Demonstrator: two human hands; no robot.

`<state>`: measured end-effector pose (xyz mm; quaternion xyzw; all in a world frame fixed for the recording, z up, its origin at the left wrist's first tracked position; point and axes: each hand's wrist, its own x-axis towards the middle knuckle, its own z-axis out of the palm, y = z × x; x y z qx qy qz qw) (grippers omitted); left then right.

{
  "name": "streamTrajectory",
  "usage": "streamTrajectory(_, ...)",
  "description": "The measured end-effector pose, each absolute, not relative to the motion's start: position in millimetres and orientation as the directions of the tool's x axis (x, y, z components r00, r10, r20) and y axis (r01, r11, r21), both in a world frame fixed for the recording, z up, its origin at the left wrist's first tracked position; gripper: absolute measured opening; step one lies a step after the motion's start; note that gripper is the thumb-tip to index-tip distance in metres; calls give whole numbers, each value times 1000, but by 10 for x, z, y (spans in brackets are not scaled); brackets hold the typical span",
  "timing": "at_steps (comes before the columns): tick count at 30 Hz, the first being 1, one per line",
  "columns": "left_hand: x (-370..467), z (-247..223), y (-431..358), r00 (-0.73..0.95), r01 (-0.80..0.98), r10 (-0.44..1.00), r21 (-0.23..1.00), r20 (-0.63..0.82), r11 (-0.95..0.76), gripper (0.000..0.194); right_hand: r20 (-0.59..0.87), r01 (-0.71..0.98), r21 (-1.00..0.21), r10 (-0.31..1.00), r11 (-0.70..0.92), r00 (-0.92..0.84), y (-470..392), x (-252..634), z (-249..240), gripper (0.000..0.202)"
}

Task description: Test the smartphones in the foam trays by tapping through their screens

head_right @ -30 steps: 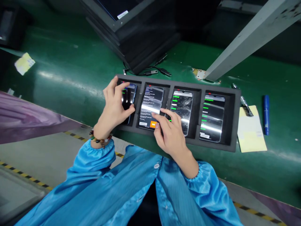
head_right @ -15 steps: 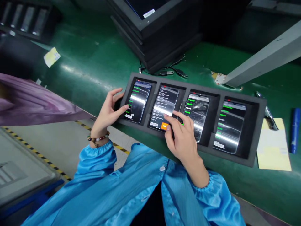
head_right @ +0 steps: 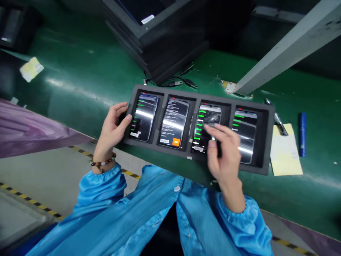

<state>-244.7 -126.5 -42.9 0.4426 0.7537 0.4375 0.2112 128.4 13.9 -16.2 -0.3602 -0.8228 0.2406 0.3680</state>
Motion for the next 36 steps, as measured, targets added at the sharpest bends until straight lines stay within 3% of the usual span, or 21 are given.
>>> streamTrajectory(4, -2399, -416, -1150, -534, 534, 841, 804, 83, 260, 50, 395, 602, -655, 886, 457, -243, 329, 1844, -221, 34)
streamTrajectory(7, -2360, -417, -1055, -540, 591, 836, 752, 101, 291, 50, 364, 649, -653, 913, 390, -183, 400, 2094, -290, 37)
streamTrajectory(18, -2287, -342, -882, -553, 722, 818, 582, 160, 374, 53, 310, 673, -612, 908, 416, -280, 657, 2343, -327, 43)
streamTrajectory(23, -2281, -334, -835, -537, 746, 822, 562, 190, 357, 52, 362, 639, -607, 880, 473, -308, 605, 2311, -342, 38)
streamTrajectory(30, -2277, -394, -887, -517, 797, 780, 531, 354, 288, 50, 361, 674, -549, 868, 494, -342, 632, 2313, -375, 35)
streamTrajectory(36, -2279, -423, -883, -541, 776, 759, 563, 362, 285, 48, 383, 649, -569, 861, 504, -334, 615, 2317, -354, 36)
